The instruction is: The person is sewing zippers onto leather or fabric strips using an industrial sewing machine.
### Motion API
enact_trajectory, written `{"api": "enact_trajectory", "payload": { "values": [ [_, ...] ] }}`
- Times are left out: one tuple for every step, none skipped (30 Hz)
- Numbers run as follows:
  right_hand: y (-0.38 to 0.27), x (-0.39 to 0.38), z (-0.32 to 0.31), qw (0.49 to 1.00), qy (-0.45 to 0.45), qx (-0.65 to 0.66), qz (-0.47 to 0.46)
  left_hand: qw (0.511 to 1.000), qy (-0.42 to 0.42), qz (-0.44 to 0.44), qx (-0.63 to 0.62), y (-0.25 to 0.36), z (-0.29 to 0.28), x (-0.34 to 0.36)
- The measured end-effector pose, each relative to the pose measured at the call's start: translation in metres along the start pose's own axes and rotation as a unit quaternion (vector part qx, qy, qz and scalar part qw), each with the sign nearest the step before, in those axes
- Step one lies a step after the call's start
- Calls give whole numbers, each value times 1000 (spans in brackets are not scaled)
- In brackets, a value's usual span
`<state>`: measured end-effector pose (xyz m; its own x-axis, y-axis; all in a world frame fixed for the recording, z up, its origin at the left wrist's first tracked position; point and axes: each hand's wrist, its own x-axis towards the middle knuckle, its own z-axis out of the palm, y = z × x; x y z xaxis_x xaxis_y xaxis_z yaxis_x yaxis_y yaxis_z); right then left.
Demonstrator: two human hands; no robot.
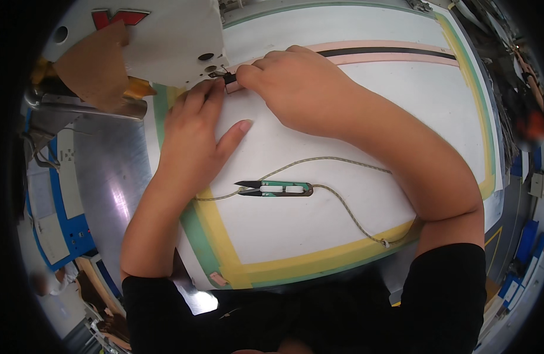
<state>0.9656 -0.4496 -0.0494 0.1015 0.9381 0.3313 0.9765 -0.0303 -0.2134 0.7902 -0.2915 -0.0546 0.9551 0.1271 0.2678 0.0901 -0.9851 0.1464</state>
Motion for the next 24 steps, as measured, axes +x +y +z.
{"api": "enact_trajectory", "payload": {
  "values": [
    [0, 0, 0, 1000, -8, 0, 5, 1000, -2, -1, 1, 0, 0, 0],
    [0, 1, -1, 1000, -16, -1, 9, 1000, -4, -1, 3, 0, -1, 0],
    [-1, 1, -1, 1000, -16, -2, 10, 1000, -5, 0, 2, 0, -1, 0],
    [-1, 2, -2, 1000, -15, -2, 13, 1000, -6, -1, 3, 0, -1, 1],
    [-1, 2, -2, 999, -27, -5, 29, 1000, -5, -2, 4, 0, -1, 0],
    [-2, 1, -3, 1000, -15, -1, 17, 1000, -7, -2, 3, 1, -1, 0],
    [-2, 1, -5, 999, -27, -2, 23, 1000, -5, -3, 4, 0, -1, 0],
    [-2, 0, -5, 999, -26, -6, 20, 1000, -4, -2, 2, 0, -1, 0],
    [-2, 1, -5, 999, -38, -4, 27, 1000, -2, -2, 1, 0, -1, 0],
    [-2, 1, -5, 999, -30, 5, 25, 1000, -2, -3, 1, 0, -1, 0],
    [-2, 2, -5, 999, -33, 9, 33, 1000, -6, -5, 1, 0, -1, -1],
    [-2, 1, -4, 999, -23, 14, 21, 1000, -5, -3, -2, -1, -1, -1],
    [-2, 1, -4, 999, -22, 12, 21, 1000, -9, -7, 0, -1, -1, -1],
    [-2, 1, -3, 999, -22, 10, 22, 1000, -9, -7, 1, -1, -1, -1],
    [-1, 0, -3, 999, -22, 10, 22, 1000, -10, -8, -1, 0, -1, 0],
    [-1, 1, -2, 1000, -17, 11, 20, 1000, -8, -7, 1, 0, -2, 0],
    [-1, 0, -1, 1000, -13, 13, 18, 1000, -9, -6, 2, 0, -2, 0],
    [-1, 1, -1, 1000, -13, 13, 17, 1000, -9, -5, 3, 0, -2, 0],
    [1, 0, -1, 1000, -10, 12, 11, 1000, -10, -6, 3, 1, -1, 2],
    [0, 0, -1, 1000, -17, 5, 18, 1000, -12, -6, -2, 1, -2, 1],
    [0, 0, -1, 1000, -8, 10, 6, 1000, -15, -8, -7, 0, -2, 1],
    [-1, 0, -2, 1000, -9, 5, 7, 1000, -15, -10, -9, 0, -3, 1],
    [-1, 0, -2, 1000, -13, 1, 7, 1000, -16, -9, -12, 0, -3, 1],
    [-2, 0, -2, 1000, -19, 0, 5, 1000, -16, -7, -15, 0, -3, 1]
  ]
}}
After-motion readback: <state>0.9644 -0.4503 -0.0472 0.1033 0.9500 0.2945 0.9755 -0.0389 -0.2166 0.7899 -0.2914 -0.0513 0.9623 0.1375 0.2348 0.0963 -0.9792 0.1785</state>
